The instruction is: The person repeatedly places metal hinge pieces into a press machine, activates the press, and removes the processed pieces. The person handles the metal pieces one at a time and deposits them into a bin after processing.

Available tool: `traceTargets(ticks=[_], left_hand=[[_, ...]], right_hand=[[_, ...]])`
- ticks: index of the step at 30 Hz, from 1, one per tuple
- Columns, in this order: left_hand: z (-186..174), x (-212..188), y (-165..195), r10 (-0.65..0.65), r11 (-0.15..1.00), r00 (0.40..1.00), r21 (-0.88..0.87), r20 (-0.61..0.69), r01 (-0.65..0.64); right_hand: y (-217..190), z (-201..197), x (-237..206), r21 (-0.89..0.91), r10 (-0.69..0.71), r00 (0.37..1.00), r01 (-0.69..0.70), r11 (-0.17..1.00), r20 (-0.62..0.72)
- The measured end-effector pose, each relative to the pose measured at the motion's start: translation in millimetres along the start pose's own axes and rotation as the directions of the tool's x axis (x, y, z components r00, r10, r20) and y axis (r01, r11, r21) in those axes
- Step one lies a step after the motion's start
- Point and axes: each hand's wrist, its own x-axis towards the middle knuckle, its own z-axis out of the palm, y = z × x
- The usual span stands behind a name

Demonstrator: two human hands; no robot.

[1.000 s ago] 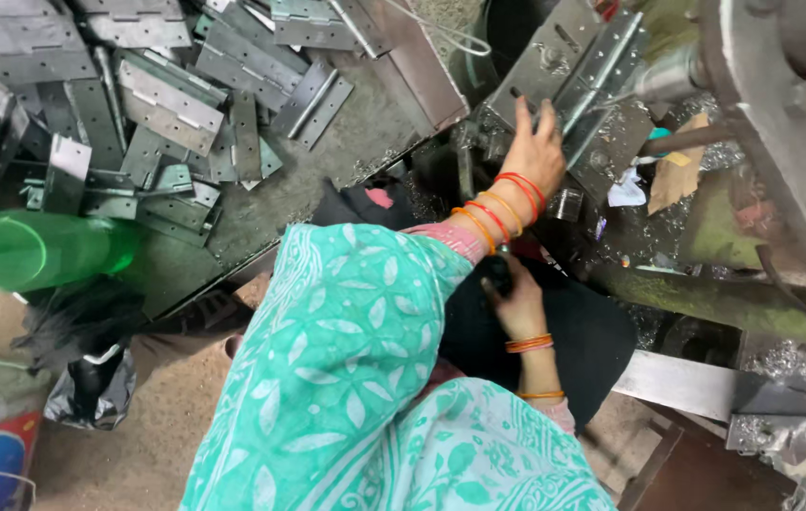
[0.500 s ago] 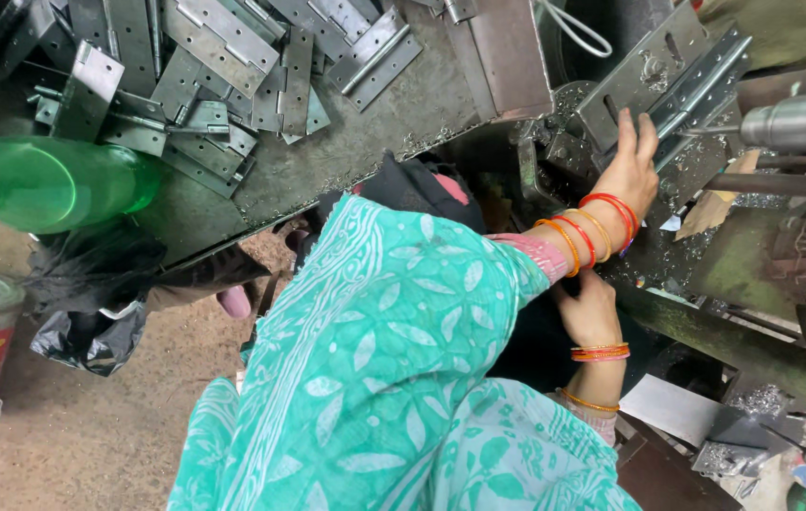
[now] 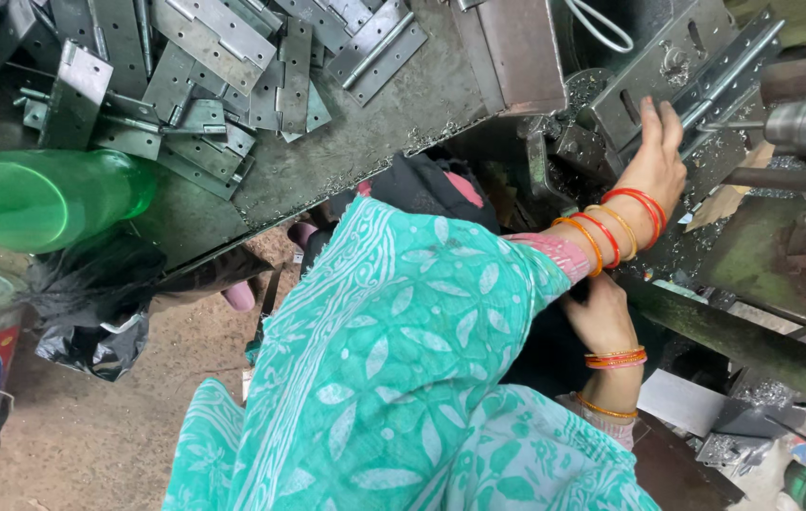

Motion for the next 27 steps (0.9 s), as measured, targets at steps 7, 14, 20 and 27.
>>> traceTargets(ticks=[7, 14, 20, 27], left_hand=[[20, 21, 0, -0.004, 1.0, 1.0, -0.012, -0.03, 0.004], [45, 27, -8, 0.085, 0.987, 0.995, -0.14, 0.048, -0.078], [72, 34, -15, 0.098, 0.991, 0.988, -0.078, -0.122, -0.108], [73, 32, -20, 0.108, 0.992, 0.986, -0.053, -0.128, -0.116]], right_hand=[[-9, 0, -4, 0.035, -0.113, 0.989, 0.117, 0.993, -0.097], [-18, 68, -24, 0.196, 0.058, 0.97, -0.011, 0.981, -0.236], [-2, 83, -29, 0.253, 0.02, 0.97, 0.043, 0.967, -0.242], [8, 29, -5, 0.074, -0.02, 0.988, 0.031, 0.997, -0.15]])
